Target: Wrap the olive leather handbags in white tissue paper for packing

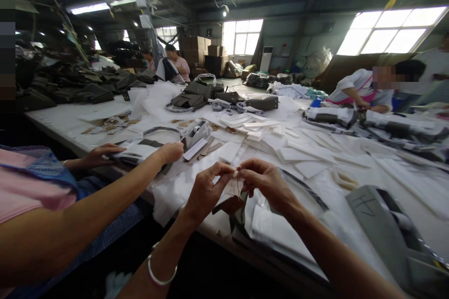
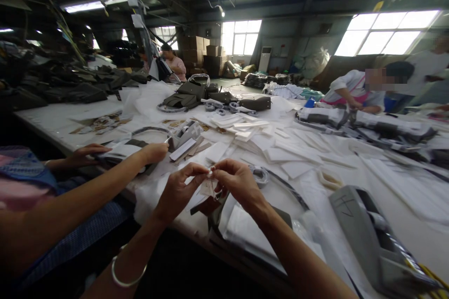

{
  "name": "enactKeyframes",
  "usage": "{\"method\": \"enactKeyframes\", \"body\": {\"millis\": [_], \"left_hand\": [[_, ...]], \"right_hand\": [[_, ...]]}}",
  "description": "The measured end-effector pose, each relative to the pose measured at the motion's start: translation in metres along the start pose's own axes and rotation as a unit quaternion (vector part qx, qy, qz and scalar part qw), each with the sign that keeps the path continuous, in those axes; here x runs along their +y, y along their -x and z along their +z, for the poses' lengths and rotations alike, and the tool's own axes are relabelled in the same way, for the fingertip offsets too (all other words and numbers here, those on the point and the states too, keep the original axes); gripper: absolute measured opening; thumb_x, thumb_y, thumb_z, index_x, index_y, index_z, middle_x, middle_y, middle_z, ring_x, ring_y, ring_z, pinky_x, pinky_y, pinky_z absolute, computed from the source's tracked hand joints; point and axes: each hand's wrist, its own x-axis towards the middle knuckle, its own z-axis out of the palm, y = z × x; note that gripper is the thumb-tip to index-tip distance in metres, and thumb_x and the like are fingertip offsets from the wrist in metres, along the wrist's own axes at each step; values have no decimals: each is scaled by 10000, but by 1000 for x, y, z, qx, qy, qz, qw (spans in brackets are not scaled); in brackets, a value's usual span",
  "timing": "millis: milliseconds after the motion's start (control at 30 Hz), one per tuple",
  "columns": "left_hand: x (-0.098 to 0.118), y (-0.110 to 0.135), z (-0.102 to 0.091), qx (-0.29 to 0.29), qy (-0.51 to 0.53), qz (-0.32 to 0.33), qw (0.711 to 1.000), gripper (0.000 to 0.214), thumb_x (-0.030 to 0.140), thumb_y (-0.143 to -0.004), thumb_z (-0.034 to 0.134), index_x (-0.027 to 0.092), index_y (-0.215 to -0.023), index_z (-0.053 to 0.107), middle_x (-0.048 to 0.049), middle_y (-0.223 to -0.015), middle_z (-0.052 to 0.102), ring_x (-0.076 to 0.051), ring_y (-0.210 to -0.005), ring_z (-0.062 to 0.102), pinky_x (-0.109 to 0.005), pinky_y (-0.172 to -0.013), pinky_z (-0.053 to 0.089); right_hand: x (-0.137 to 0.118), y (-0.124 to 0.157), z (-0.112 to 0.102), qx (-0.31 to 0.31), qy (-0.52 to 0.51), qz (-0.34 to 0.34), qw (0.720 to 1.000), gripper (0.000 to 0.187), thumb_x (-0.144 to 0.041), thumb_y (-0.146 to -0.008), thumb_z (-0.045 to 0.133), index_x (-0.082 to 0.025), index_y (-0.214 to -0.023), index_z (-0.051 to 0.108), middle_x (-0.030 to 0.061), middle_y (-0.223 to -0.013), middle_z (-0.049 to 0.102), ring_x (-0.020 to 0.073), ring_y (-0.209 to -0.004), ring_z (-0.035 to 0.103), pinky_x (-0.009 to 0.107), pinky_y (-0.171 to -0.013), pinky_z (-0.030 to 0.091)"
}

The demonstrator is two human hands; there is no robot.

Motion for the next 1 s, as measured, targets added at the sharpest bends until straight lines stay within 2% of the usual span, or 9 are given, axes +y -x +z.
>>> {"method": "enactKeyframes", "body": {"millis": [100,300,400,500,600,733,833,933,1000], "left_hand": [[-6,4,3,31,-39,26,998,49,196,-924,598,214,-930,643,24,-845,707,-127,-790,674,-225,-750,515],[-21,15,1,61,-195,151,967,98,163,-949,519,199,-934,609,-11,-811,686,-156,-770,663,-265,-729,513],[-28,22,-3,50,-248,162,954,113,169,-953,503,197,-925,609,-16,-791,680,-163,-735,654,-276,-694,509],[-33,26,-8,28,-249,141,958,135,158,-941,495,200,-893,613,-12,-774,672,-162,-723,650,-279,-694,515],[-29,24,-12,-5,-173,75,982,116,181,-916,531,210,-973,628,-35,-929,702,-187,-897,673,-320,-831,539],[-9,14,-8,-78,3,-25,997,386,301,-897,628,217,-1268,559,-101,-1277,633,-248,-1209,588,-407,-1027,482],[4,5,2,-143,143,-72,977,476,354,-864,693,227,-1294,533,-105,-1315,612,-257,-1234,575,-394,-1034,477],[5,1,12,-194,269,-104,938,447,369,-850,711,220,-1241,555,-88,-1199,662,-246,-1154,619,-365,-973,498],[1,0,18,-200,319,-127,918,438,392,-849,707,204,-1218,563,-79,-1076,692,-232,-1055,653,-341,-905,510]], "right_hand": [[1,-1,-4,1,-5,-5,1000,220,-363,-689,775,-167,-755,699,-12,-591,628,116,-491,565,204,-411,419],[0,-2,-13,13,-15,-2,1000,239,-360,-663,783,-149,-755,717,46,-744,703,137,-540,613,218,-414,435],[0,-2,-17,32,-49,18,998,243,-347,-641,802,-153,-741,695,45,-763,711,136,-535,623,212,-407,439],[-1,0,-18,22,-101,50,993,291,-341,-613,843,-158,-756,667,56,-814,728,145,-564,650,221,-443,481],[-1,3,-14,2,-139,72,988,333,-324,-586,879,-160,-758,645,68,-827,737,169,-645,685,260,-541,549],[0,4,-9,-20,-145,67,987,346,-316,-586,891,-165,-769,639,51,-822,735,179,-691,698,278,-595,567],[-1,5,-8,-35,-125,50,990,335,-339,-618,879,-165,-792,652,45,-858,735,158,-662,682,257,-567,545],[-3,5,-11,-37,-92,39,994,322,-366,-663,857,-158,-837,681,37,-776,719,142,-621,653,221,-513,494],[-4,5,-14,-32,-61,32,997,308,-388,-690,838,-155,-829,692,18,-674,685,126,-567,619,196,-459,430]]}}
